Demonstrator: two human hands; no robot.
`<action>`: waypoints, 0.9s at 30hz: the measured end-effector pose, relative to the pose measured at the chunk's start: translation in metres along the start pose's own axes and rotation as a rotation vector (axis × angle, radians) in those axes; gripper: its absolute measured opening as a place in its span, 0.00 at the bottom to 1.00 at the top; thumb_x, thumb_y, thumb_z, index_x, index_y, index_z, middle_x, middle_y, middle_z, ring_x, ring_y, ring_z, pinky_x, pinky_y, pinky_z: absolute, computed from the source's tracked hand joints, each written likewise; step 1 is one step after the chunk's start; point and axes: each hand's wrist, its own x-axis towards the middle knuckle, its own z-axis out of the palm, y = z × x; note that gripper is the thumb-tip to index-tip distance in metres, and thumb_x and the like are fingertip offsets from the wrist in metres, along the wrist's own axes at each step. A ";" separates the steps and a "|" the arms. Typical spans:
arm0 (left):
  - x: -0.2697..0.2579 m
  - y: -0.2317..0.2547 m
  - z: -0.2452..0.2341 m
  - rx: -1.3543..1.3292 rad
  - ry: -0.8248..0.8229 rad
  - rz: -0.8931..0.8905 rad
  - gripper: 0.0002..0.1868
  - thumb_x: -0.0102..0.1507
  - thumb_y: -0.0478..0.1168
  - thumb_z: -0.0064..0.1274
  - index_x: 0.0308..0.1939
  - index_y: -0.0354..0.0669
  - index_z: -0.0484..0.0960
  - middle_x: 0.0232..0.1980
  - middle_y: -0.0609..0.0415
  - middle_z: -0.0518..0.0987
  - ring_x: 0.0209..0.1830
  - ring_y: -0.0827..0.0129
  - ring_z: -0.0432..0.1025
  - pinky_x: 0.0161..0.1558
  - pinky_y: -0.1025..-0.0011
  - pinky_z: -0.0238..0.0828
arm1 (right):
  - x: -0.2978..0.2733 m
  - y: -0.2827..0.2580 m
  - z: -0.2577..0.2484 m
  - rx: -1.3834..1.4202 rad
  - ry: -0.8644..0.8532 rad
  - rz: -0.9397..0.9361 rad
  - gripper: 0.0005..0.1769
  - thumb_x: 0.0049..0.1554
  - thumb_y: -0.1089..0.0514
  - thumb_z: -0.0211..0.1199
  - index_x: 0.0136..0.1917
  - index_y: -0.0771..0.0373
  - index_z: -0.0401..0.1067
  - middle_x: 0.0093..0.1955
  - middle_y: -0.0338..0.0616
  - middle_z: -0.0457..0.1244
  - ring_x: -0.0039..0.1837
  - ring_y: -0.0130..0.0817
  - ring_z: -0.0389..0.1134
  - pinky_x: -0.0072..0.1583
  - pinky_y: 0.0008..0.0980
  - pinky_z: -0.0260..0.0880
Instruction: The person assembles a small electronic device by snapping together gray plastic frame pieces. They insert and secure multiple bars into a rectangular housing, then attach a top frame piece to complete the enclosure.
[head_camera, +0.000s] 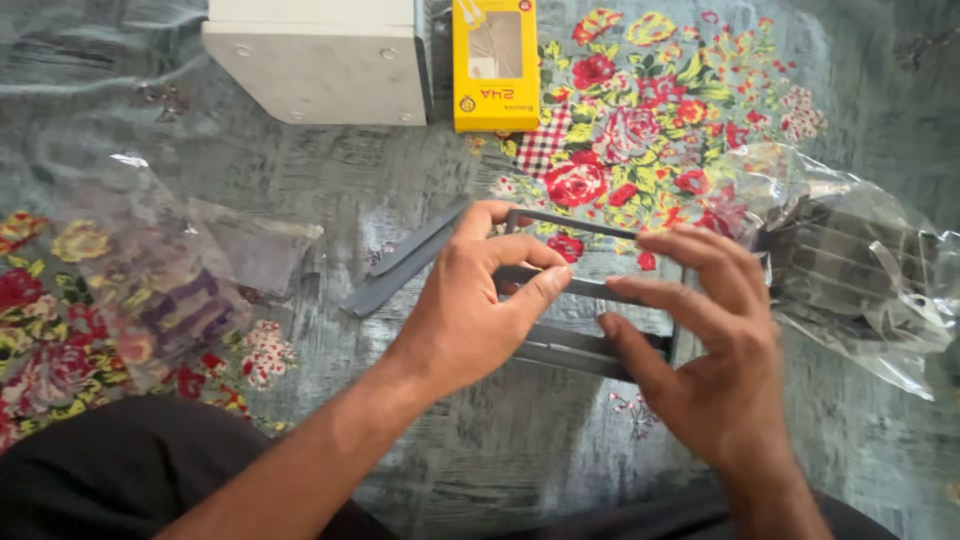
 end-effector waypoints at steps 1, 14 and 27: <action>-0.001 0.000 0.000 -0.022 -0.013 -0.008 0.09 0.60 0.44 0.60 0.39 0.43 0.87 0.59 0.48 0.73 0.48 0.66 0.79 0.41 0.69 0.79 | 0.000 -0.003 0.002 -0.016 0.002 0.000 0.16 0.49 0.58 0.75 0.53 0.52 0.80 0.66 0.42 0.66 0.75 0.47 0.62 0.75 0.47 0.60; 0.001 -0.008 0.003 -0.622 0.021 -0.176 0.13 0.69 0.40 0.49 0.57 0.47 0.79 0.46 0.56 0.77 0.44 0.74 0.76 0.47 0.76 0.73 | 0.000 -0.005 -0.001 0.025 0.069 0.073 0.10 0.51 0.62 0.72 0.48 0.54 0.79 0.60 0.39 0.69 0.74 0.45 0.64 0.73 0.44 0.62; 0.021 -0.002 -0.036 0.082 0.051 -0.120 0.15 0.62 0.36 0.59 0.53 0.41 0.87 0.37 0.57 0.88 0.30 0.82 0.74 0.32 0.77 0.73 | -0.006 -0.005 -0.011 0.072 0.097 0.088 0.11 0.50 0.62 0.71 0.48 0.54 0.79 0.55 0.35 0.70 0.72 0.41 0.66 0.79 0.45 0.61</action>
